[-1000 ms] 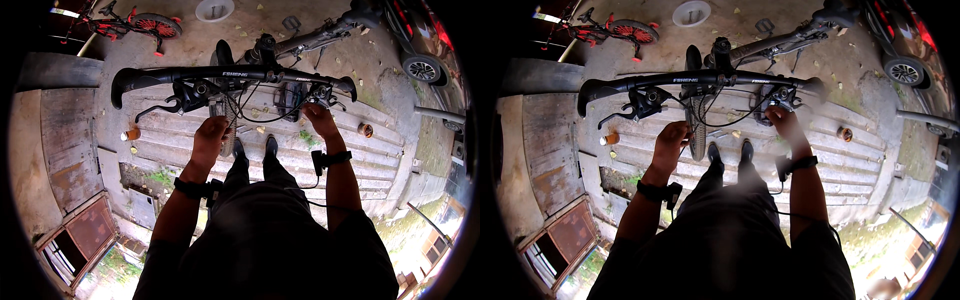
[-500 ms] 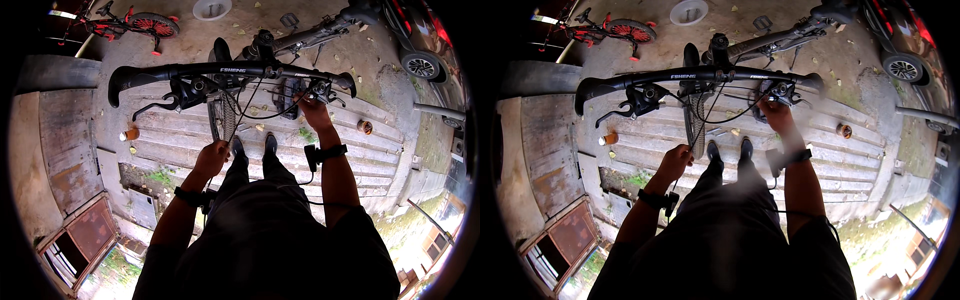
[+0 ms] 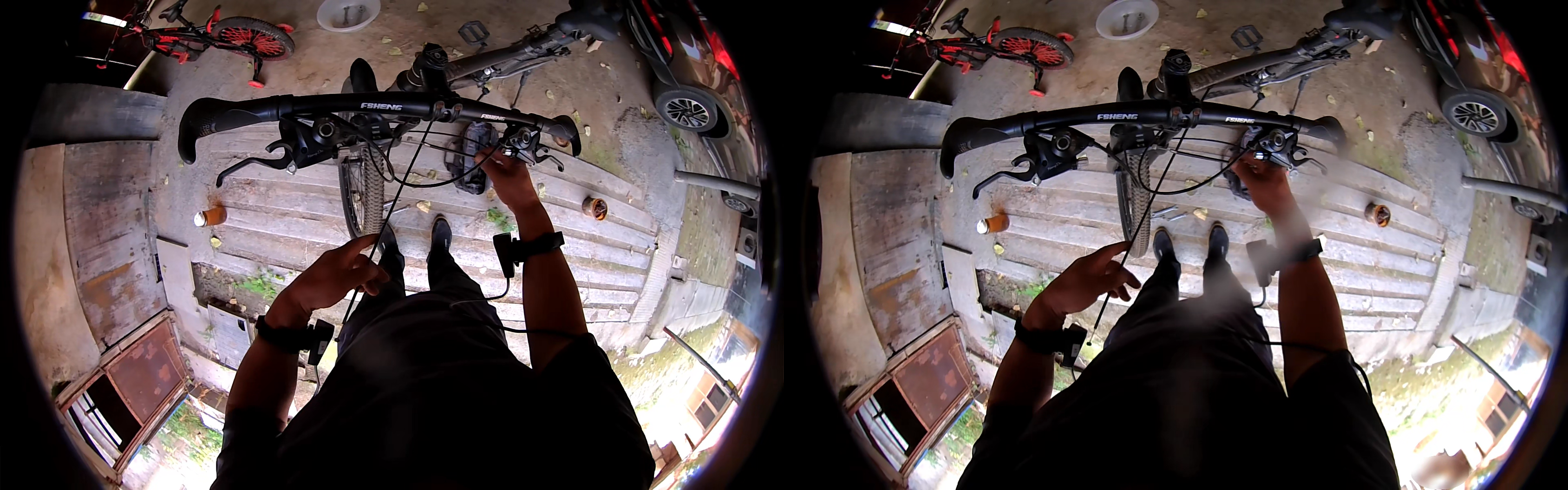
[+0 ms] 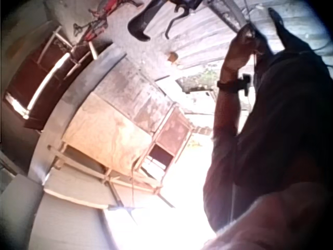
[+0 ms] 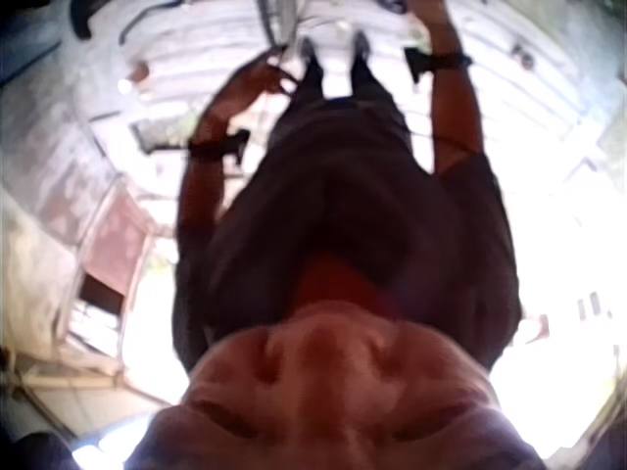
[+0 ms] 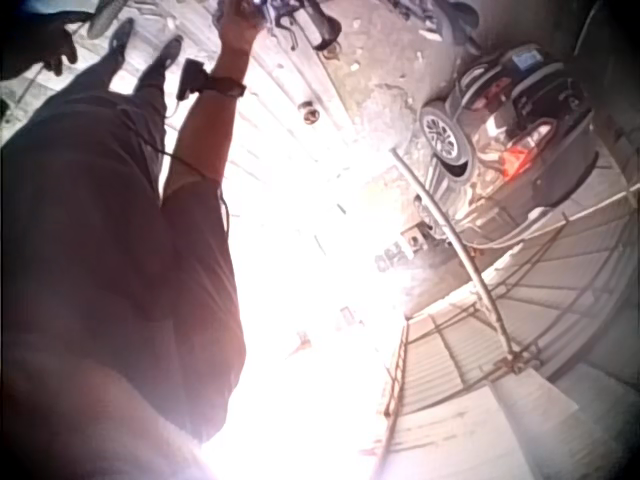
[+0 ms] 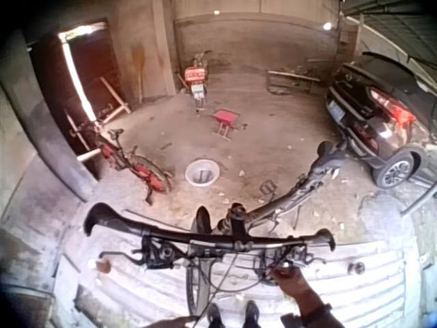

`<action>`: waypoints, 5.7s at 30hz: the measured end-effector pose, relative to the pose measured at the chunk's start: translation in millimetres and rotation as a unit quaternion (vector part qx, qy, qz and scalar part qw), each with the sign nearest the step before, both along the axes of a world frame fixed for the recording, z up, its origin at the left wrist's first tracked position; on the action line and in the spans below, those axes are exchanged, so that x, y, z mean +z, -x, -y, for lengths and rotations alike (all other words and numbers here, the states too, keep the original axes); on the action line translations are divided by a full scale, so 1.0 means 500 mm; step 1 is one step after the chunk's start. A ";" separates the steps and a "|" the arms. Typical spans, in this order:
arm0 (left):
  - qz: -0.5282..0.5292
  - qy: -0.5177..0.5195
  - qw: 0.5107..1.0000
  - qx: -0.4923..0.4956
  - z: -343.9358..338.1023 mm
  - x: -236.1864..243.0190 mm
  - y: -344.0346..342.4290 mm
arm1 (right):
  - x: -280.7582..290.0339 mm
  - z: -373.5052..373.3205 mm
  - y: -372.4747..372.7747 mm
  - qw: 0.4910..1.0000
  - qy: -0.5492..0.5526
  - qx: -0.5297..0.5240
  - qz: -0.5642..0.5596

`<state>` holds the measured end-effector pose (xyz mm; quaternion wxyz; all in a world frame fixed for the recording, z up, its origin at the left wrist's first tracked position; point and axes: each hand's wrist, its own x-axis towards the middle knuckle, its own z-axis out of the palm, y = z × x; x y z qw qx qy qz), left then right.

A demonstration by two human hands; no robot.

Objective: The person adjusts the brake and gear cables on a bicycle handlebar. They pull, route, and secure the cables using their hands, occasionally using a small tool to tighten or adjust components on the handlebar.

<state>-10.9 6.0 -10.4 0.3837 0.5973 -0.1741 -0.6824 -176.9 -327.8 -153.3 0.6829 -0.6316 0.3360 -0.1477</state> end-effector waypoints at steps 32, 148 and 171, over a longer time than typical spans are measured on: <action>0.381 0.174 0.875 0.241 0.012 0.133 0.063 | -0.034 -0.004 -0.011 0.990 0.142 0.005 -0.013; 0.114 0.186 0.884 0.413 0.177 -0.049 -0.041 | 0.111 -0.060 -0.098 0.963 0.237 0.117 0.042; 0.086 0.227 0.844 0.478 0.077 -0.020 -0.033 | 0.298 -0.186 0.099 0.935 0.256 0.240 -0.055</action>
